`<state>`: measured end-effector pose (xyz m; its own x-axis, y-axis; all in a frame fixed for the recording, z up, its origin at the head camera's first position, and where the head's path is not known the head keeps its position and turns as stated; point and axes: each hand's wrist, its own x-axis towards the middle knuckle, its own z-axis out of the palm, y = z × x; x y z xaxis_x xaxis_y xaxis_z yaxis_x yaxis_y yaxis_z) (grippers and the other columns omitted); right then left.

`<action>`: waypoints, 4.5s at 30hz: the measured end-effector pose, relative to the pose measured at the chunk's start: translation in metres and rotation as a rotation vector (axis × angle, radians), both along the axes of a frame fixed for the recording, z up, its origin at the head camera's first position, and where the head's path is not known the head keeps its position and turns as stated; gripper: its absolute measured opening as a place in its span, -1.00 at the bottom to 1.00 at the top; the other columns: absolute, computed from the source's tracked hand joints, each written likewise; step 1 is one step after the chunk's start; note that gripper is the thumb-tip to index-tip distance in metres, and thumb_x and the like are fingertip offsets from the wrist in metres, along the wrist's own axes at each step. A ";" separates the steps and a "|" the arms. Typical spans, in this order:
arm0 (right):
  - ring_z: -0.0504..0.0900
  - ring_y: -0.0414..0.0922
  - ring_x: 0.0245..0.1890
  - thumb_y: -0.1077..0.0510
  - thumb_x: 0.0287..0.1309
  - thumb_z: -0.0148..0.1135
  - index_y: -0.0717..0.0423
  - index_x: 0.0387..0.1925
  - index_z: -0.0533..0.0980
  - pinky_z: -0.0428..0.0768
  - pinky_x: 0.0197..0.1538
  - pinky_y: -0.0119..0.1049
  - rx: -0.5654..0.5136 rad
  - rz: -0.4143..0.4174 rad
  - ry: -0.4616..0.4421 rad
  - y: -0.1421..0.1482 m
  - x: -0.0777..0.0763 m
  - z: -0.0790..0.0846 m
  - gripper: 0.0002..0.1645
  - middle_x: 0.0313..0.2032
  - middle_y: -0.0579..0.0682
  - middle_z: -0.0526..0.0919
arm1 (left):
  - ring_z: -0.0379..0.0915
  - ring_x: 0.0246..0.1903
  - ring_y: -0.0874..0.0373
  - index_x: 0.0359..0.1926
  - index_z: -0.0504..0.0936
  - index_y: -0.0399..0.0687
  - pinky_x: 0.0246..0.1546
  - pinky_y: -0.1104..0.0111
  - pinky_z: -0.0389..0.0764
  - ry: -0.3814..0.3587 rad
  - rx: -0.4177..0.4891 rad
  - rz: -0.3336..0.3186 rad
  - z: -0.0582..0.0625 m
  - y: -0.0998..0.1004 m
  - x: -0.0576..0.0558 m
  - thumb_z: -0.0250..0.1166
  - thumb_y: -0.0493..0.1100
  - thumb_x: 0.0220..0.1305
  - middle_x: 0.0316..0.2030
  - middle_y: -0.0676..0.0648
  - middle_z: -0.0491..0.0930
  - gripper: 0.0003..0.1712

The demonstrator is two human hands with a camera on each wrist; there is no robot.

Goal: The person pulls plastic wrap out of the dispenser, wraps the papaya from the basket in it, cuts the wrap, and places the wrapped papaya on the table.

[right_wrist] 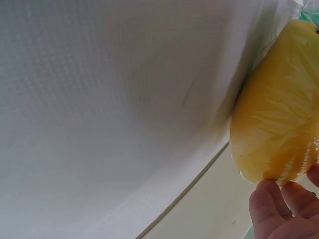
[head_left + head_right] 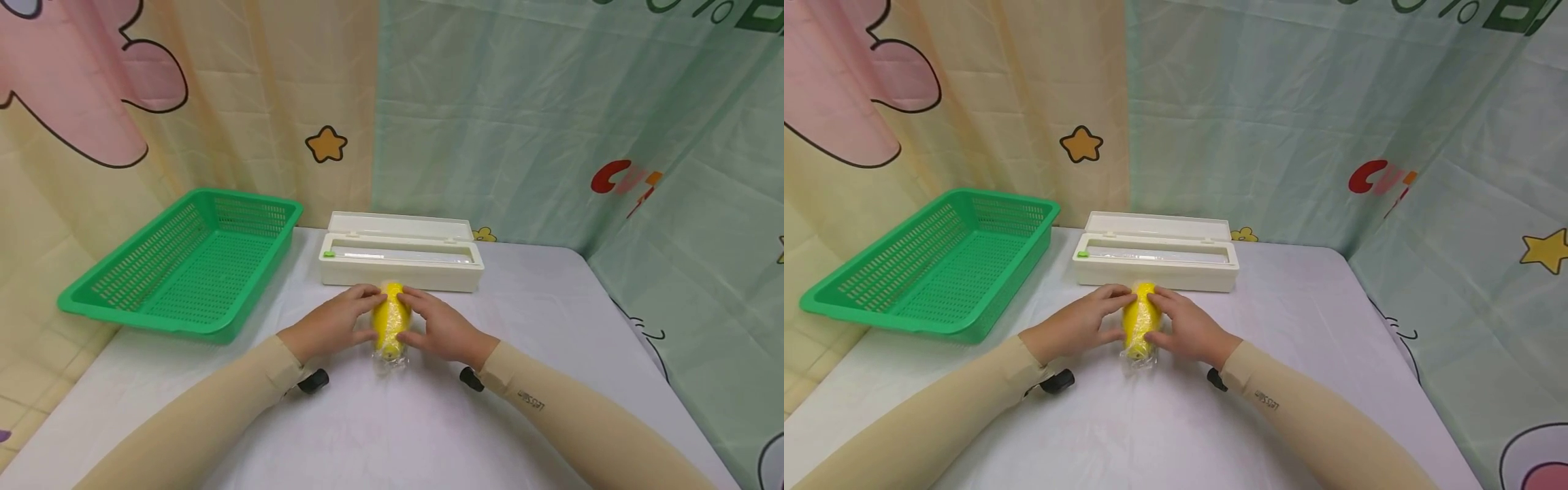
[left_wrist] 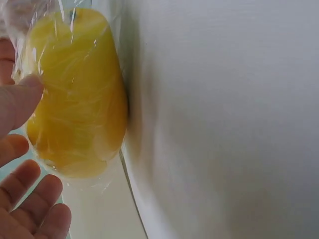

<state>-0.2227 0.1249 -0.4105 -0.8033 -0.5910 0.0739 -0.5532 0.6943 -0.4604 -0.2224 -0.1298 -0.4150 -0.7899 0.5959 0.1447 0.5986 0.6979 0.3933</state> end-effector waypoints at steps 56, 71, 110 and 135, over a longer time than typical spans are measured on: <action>0.45 0.04 0.37 -0.20 -0.01 0.67 -0.06 -0.13 0.62 0.60 0.36 -0.09 0.085 0.189 0.285 -0.001 0.027 -0.004 -0.47 0.33 0.03 0.51 | 0.64 -0.10 0.14 -0.14 0.81 0.10 -0.02 0.27 0.69 0.260 0.009 -0.132 -0.005 0.003 0.027 0.50 -0.07 0.32 -0.03 0.01 0.64 -0.88; 0.55 0.05 0.26 0.12 0.30 0.46 -0.04 -0.26 0.69 0.63 0.31 -0.07 0.015 0.146 0.348 -0.007 0.026 -0.009 -0.94 0.21 0.06 0.62 | 0.62 -0.05 0.17 -0.03 0.76 0.05 0.03 0.29 0.68 0.113 0.080 -0.111 -0.002 0.000 0.028 0.45 0.05 0.37 0.01 0.07 0.61 -0.73; 0.71 -0.02 0.06 0.20 0.36 0.38 0.11 -0.21 0.62 0.71 0.13 -0.10 -0.147 0.014 0.330 -0.015 0.019 -0.009 -0.93 0.02 0.04 0.75 | 0.64 -0.07 0.16 0.19 0.63 -0.03 -0.08 0.31 0.68 -0.060 0.323 0.167 -0.009 0.018 0.015 0.46 -0.09 0.37 -0.06 0.08 0.62 -0.58; 0.20 0.25 0.59 0.01 0.34 0.43 0.07 0.49 0.41 0.38 0.49 0.26 -0.195 -0.141 0.009 -0.015 -0.003 -0.007 -0.23 0.61 0.17 0.19 | 0.48 -0.15 0.09 -0.13 0.79 0.01 -0.18 0.33 0.56 -0.314 0.449 0.194 -0.005 0.017 0.000 0.40 -0.15 0.40 -0.10 -0.04 0.52 -0.90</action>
